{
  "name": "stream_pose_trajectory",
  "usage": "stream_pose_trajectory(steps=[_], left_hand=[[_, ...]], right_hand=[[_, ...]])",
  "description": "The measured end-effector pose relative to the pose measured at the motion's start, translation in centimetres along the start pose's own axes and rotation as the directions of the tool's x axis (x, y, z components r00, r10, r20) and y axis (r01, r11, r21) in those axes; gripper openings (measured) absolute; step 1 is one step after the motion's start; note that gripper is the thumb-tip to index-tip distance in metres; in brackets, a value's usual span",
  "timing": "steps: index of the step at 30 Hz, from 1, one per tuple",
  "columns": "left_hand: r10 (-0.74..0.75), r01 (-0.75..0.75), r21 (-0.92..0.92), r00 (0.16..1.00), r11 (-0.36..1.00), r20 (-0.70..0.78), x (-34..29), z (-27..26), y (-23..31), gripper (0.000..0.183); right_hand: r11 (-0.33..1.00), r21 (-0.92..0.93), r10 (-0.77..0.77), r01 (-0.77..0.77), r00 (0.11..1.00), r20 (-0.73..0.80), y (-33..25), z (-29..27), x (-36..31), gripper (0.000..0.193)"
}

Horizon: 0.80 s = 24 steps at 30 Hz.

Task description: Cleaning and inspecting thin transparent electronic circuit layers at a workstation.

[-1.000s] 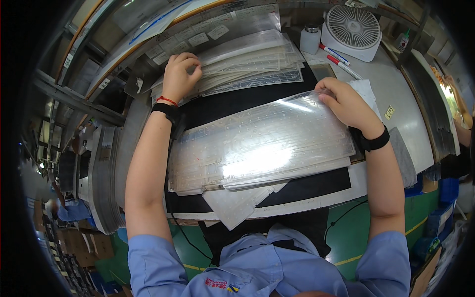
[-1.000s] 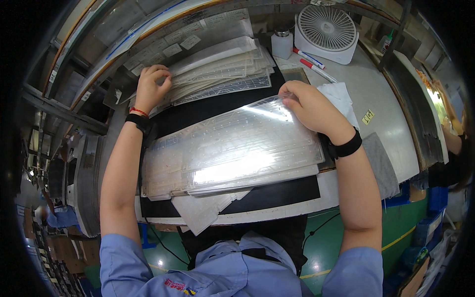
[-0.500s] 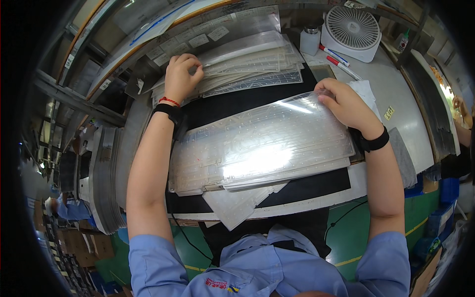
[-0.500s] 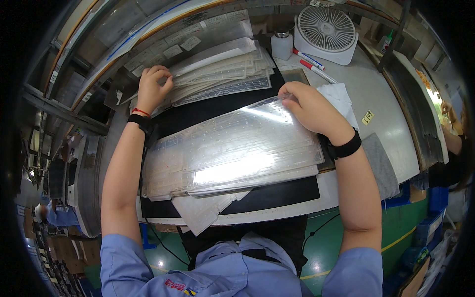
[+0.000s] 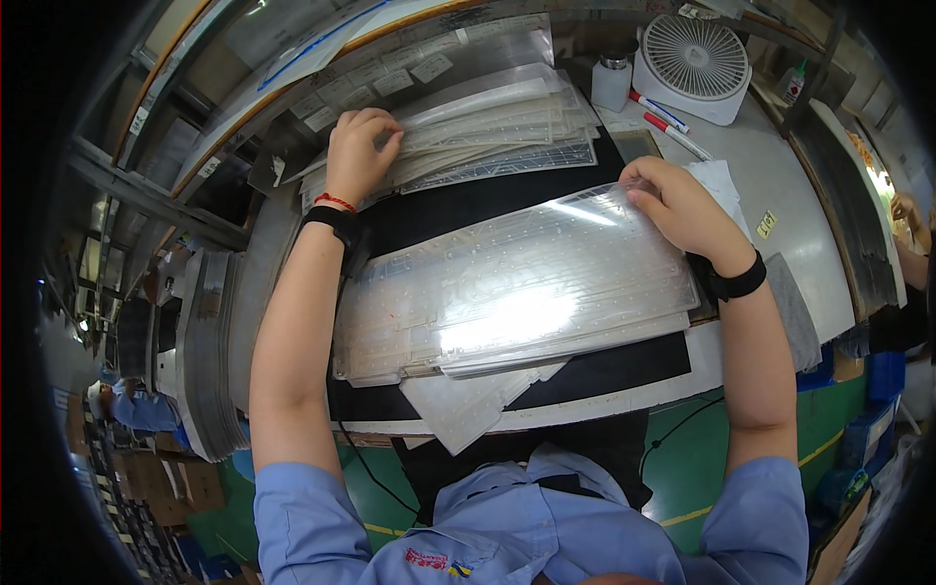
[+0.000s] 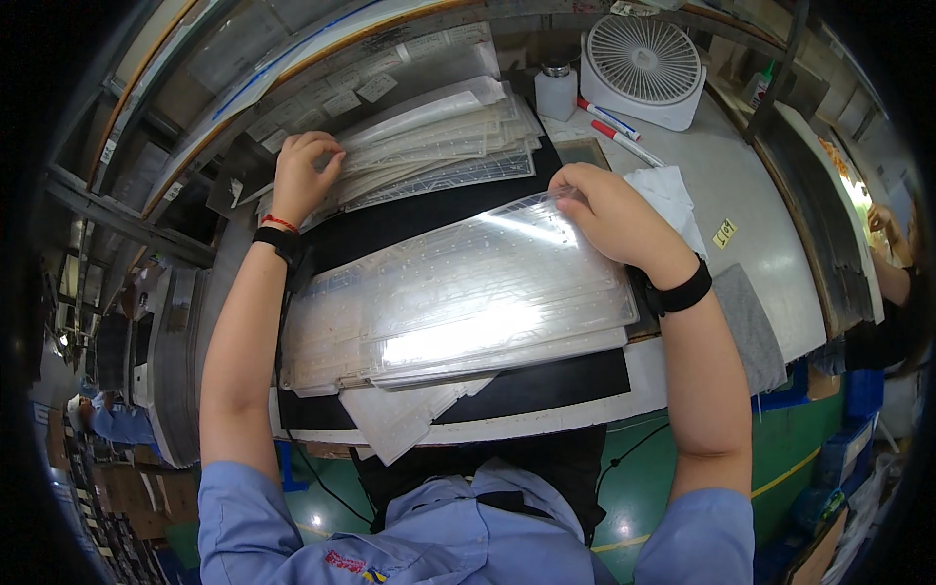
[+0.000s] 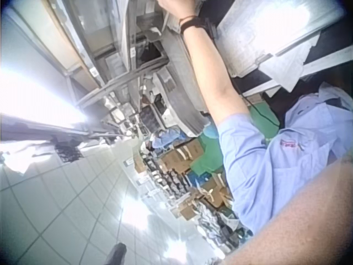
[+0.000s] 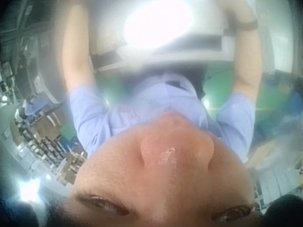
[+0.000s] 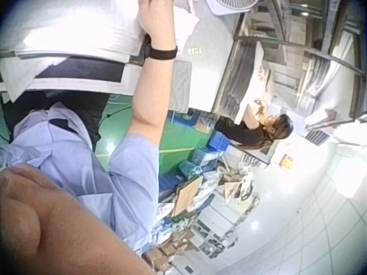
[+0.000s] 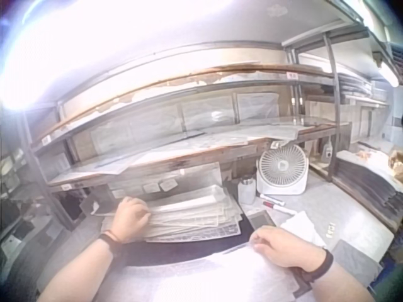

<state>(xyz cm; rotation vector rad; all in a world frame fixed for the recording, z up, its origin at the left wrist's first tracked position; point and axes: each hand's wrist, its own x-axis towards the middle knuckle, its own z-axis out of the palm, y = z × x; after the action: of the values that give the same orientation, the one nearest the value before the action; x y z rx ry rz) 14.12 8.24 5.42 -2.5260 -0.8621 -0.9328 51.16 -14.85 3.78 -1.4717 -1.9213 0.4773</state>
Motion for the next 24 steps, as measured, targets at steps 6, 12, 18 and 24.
stream_pose_trajectory(steps=[6, 12, 18, 24], left_hand=[[0.028, -0.028, -0.005, 1.0, 1.0, -0.009, 0.08, 0.06, -0.06, 0.007], [0.05, -0.051, -0.02, 0.999, 0.999, -0.012, 0.19, 0.23, 0.19, 0.006], [0.06, -0.06, 0.021, 0.998, 0.998, 0.012, 0.19, 0.17, 0.17, 0.006], [0.032, -0.031, -0.017, 0.999, 0.999, 0.043, 0.12, 0.13, -0.33, 0.009]], right_hand=[[1.0, 0.008, -0.013, 0.013, 1.0, 0.002, 0.26, 0.07, -0.01, 0.016], [1.0, 0.001, -0.02, 0.02, 1.0, -0.002, 0.21, 0.01, -0.05, 0.016], [1.0, 0.007, -0.022, 0.022, 1.0, -0.008, 0.16, -0.01, -0.1, 0.017], [0.999, 0.006, -0.033, 0.033, 0.999, -0.008, 0.38, 0.11, -0.02, 0.016]])
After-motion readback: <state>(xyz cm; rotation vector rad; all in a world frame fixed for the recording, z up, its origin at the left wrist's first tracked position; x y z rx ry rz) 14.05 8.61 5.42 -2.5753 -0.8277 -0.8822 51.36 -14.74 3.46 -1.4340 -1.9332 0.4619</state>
